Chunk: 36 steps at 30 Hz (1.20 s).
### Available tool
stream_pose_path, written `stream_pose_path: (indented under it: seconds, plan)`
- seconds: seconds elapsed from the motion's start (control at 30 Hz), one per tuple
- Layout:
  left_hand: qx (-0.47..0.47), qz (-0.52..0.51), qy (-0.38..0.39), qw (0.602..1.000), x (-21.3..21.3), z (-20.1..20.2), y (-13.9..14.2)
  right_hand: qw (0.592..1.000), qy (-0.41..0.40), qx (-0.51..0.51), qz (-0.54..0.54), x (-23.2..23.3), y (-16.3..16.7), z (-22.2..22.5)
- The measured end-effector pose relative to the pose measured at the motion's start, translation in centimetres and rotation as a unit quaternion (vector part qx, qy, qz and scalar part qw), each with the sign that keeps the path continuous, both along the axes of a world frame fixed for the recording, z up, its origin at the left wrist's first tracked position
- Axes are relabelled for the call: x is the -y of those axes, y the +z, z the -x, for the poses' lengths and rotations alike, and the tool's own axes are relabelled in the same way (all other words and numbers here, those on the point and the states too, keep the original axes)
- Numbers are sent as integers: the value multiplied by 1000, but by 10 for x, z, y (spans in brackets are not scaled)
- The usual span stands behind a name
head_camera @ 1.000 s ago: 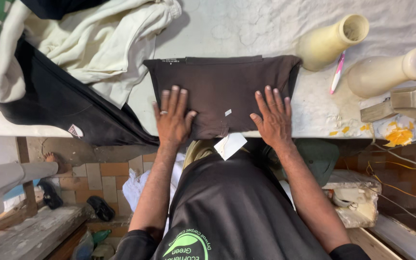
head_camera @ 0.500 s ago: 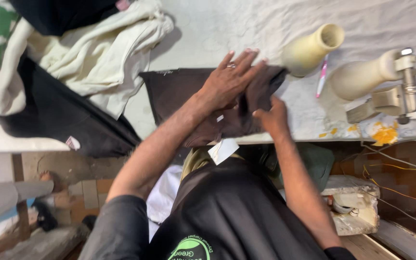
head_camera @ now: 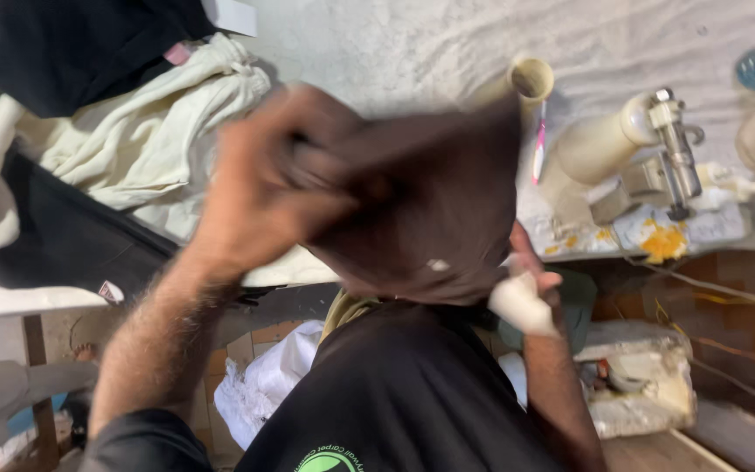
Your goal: The person pours liquid into a small container, attaches a spray nozzle, and then treats stains on a brown hoodie and a black jacket with a pink toothbrush. The person also handles a pair of white shorts.
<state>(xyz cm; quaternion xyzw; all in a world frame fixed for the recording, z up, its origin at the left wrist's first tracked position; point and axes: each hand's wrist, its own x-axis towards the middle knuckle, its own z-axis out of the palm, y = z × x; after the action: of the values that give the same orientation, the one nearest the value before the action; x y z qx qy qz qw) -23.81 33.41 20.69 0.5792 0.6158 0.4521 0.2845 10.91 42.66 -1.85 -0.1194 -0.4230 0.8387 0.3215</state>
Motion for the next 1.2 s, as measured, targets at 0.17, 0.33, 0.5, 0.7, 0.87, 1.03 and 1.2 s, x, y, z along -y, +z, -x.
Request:
stream_pose_path:
  seconds: [0.17, 0.33, 0.5, 0.7, 0.87, 1.03, 1.2]
  plan:
    - [312, -188, 318, 875, 41, 7, -112, 996, -72, 50, 20, -37, -14, -15]
    - [222, 38, 461, 858, 64, -11, -281, 948, -111, 279, -109, -63, -52, 49]
    - [89, 199, 434, 874, 107, 26, -306, 772, -187, 490, -359, -43, -87, 84]
    - [-151, 396, 428, 798, 103, 31, -245, 668, -278, 560, -403, -33, -71, 90]
    - [-321, 190, 398, 838, 92, 32, -232, 550, -343, 482, -590, -17, -36, 140]
    - [-177, 78, 120, 974, 34, 74, -260, 724, -181, 471, -470, -7, -32, 244]
    - [-390, 6, 171, 905, -47, 137, -288, 661, -220, 517, -498, -14, -47, 291]
